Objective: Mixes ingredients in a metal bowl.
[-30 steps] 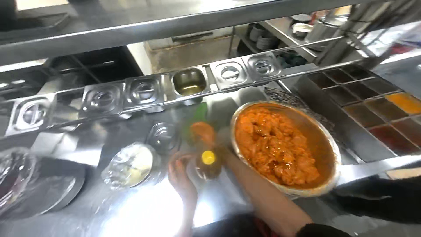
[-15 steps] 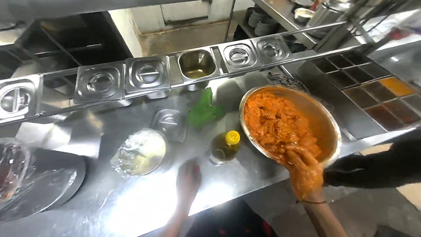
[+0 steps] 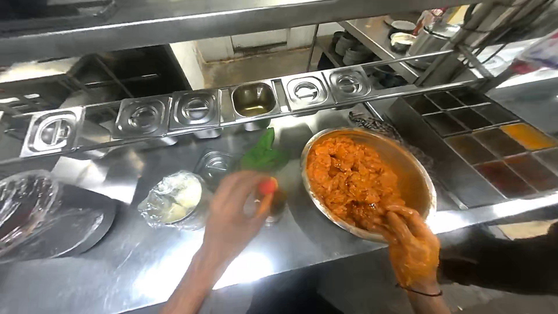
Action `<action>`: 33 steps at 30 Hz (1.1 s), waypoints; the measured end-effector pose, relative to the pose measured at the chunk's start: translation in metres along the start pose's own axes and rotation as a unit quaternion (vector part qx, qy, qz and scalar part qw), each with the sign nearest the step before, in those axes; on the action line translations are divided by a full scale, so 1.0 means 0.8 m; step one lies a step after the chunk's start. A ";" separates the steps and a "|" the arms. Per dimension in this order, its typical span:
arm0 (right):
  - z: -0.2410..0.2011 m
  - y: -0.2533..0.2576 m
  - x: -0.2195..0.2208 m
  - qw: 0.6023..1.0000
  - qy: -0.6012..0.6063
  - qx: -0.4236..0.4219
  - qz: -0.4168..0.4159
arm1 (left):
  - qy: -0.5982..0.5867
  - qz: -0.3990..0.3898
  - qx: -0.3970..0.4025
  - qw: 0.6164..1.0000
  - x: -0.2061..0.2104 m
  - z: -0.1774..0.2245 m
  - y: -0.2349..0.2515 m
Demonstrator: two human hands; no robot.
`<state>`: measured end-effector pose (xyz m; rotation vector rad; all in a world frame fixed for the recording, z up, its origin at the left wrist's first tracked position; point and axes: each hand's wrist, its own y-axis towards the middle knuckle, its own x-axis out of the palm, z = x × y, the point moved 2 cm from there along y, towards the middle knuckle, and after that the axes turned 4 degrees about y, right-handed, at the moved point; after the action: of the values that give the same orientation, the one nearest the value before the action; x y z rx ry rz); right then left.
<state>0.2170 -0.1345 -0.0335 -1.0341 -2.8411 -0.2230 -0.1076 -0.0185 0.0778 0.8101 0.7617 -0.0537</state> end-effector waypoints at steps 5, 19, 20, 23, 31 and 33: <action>-0.002 0.018 -0.061 1.000 0.019 0.003 -0.013 | 0.064 -0.047 -0.058 0.995 0.017 0.014 0.012; -0.005 0.107 -0.120 0.983 -0.143 -0.016 -0.112 | -0.063 0.087 -0.172 0.979 0.030 0.054 -0.027; -0.004 0.119 -0.112 0.967 -0.207 -0.021 -0.149 | -0.083 0.117 -0.179 0.973 0.053 0.066 -0.045; 0.012 0.161 -0.081 0.878 -0.381 -0.039 -0.289 | -0.149 0.072 -0.265 0.950 0.156 0.099 -0.089; 0.017 0.273 0.085 0.647 -0.617 0.155 -0.421 | -0.262 -0.067 -0.475 0.837 0.337 0.004 -0.004; 0.028 0.261 0.130 0.653 -0.594 0.161 -0.443 | -0.236 -0.063 -0.461 0.853 0.346 -0.009 0.010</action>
<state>0.2715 0.0928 -0.0187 0.7577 -3.8848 1.3526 0.0950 0.0569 -0.0958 -0.1859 0.2896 0.0022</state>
